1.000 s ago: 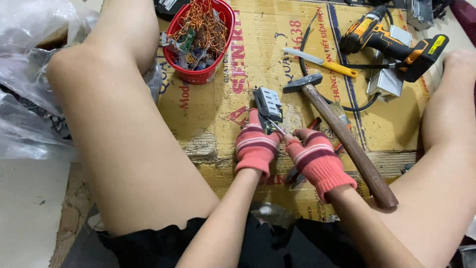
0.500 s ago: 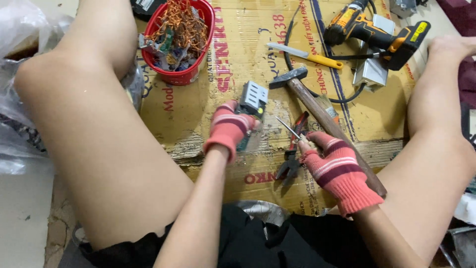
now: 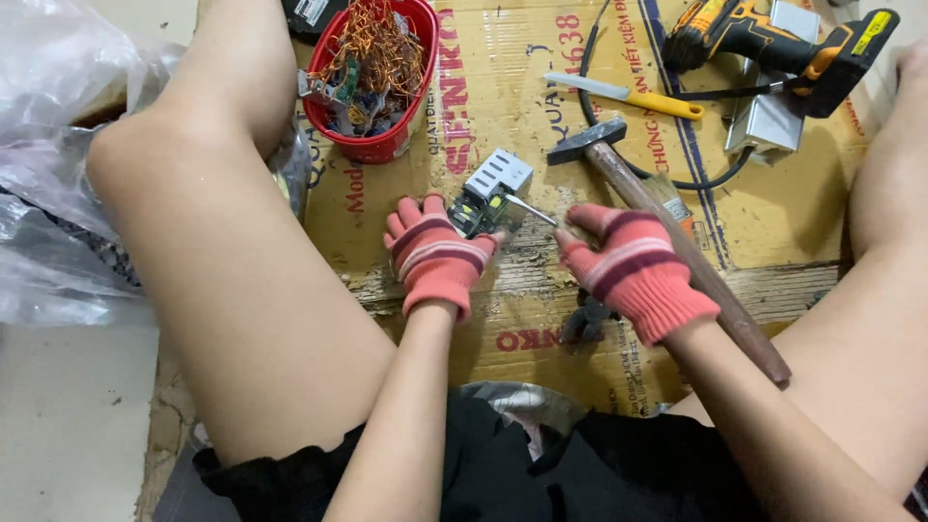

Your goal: Dismantling a circuit board using pliers and a hammer to remove components while sitting on the floor.

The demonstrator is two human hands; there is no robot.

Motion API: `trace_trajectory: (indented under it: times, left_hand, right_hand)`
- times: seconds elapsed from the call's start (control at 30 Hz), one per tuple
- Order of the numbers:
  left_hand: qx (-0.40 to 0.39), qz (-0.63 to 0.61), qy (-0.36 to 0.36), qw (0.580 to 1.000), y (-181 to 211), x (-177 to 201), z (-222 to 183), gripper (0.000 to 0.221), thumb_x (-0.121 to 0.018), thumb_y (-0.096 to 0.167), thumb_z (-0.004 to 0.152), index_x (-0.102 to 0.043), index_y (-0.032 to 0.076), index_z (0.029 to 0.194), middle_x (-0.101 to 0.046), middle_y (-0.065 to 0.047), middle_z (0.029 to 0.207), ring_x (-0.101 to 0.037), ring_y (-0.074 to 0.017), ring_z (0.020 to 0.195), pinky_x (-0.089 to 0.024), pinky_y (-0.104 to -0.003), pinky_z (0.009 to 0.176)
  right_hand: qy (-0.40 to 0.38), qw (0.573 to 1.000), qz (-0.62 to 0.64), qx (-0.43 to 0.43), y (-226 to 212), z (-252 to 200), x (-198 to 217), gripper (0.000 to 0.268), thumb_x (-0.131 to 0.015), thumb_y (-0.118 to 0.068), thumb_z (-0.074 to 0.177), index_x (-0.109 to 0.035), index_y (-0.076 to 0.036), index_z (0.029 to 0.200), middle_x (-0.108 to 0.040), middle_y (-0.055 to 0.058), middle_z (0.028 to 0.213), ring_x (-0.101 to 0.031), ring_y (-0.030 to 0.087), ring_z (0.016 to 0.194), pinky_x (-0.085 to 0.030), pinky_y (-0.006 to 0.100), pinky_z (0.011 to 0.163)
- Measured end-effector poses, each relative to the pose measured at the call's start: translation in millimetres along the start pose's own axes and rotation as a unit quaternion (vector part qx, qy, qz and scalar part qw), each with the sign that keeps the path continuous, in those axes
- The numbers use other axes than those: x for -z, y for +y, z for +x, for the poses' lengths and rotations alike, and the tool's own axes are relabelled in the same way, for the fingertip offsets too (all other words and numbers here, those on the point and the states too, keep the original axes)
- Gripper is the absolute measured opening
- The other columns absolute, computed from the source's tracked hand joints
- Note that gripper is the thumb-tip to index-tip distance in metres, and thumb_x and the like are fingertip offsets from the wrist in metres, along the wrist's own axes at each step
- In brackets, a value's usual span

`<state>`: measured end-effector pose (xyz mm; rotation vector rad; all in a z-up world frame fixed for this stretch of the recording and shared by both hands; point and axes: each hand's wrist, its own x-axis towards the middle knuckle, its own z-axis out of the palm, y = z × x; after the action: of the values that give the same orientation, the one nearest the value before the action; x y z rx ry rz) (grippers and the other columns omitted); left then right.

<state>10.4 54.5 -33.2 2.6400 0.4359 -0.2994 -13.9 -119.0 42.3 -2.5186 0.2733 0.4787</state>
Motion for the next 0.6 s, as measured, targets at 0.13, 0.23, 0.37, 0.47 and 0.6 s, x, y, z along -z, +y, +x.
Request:
trace_trajectory:
  times: [0.13,0.23,0.37,0.47,0.6]
  left_hand:
    - [-0.015,-0.018,0.04,0.999,3,-22,5,0.08,-0.08,0.056,0.068,-0.057,0.015,0.133,-0.051,-0.012,0.135,-0.046,-0.0314,0.129,-0.037,-0.046,0.111]
    - [-0.017,-0.032,0.088,0.995,-3,-42,14,0.076,-0.08,0.05,0.069,-0.058,0.015,0.133,-0.054,-0.01,0.131,-0.047,-0.0304,0.128,-0.037,-0.047,0.111]
    - [-0.022,-0.036,0.129,0.991,-9,-56,23,0.075,-0.082,0.048,0.063,-0.059,0.018,0.127,-0.055,-0.006,0.124,-0.049,-0.0279,0.122,-0.041,-0.049,0.106]
    - [-0.021,-0.027,0.136,0.99,-7,-56,23,0.072,-0.083,0.048,0.062,-0.062,0.018,0.124,-0.055,-0.005,0.122,-0.049,-0.0267,0.12,-0.04,-0.047,0.106]
    - [-0.025,-0.022,0.118,0.992,-2,-42,16,0.068,-0.079,0.044,0.066,-0.062,0.017,0.126,-0.055,-0.005,0.122,-0.049,-0.0267,0.12,-0.04,-0.046,0.106]
  right_hand:
    - [-0.039,0.991,-0.112,0.059,4,37,0,0.038,-0.058,-0.035,0.091,-0.072,-0.025,0.124,-0.074,0.011,0.118,-0.064,0.036,0.121,-0.052,0.05,0.105]
    - [-0.048,0.99,-0.112,0.076,6,57,-4,0.037,-0.059,-0.031,0.087,-0.075,-0.022,0.119,-0.077,0.011,0.111,-0.068,0.035,0.114,-0.055,0.047,0.1]
    - [-0.102,0.992,-0.066,0.022,-29,34,5,0.044,-0.058,-0.026,0.086,-0.072,-0.02,0.127,-0.076,0.01,0.116,-0.068,0.03,0.117,-0.054,0.046,0.104]
    - [-0.087,0.995,0.033,-0.047,-37,18,-4,0.048,-0.06,-0.017,0.088,-0.066,-0.013,0.135,-0.074,0.017,0.117,-0.069,0.033,0.113,-0.054,0.047,0.102]
    - [-0.071,0.997,-0.008,-0.027,-11,35,-27,0.036,-0.058,-0.026,0.095,-0.069,-0.011,0.126,-0.076,0.017,0.109,-0.073,0.034,0.106,-0.057,0.048,0.096]
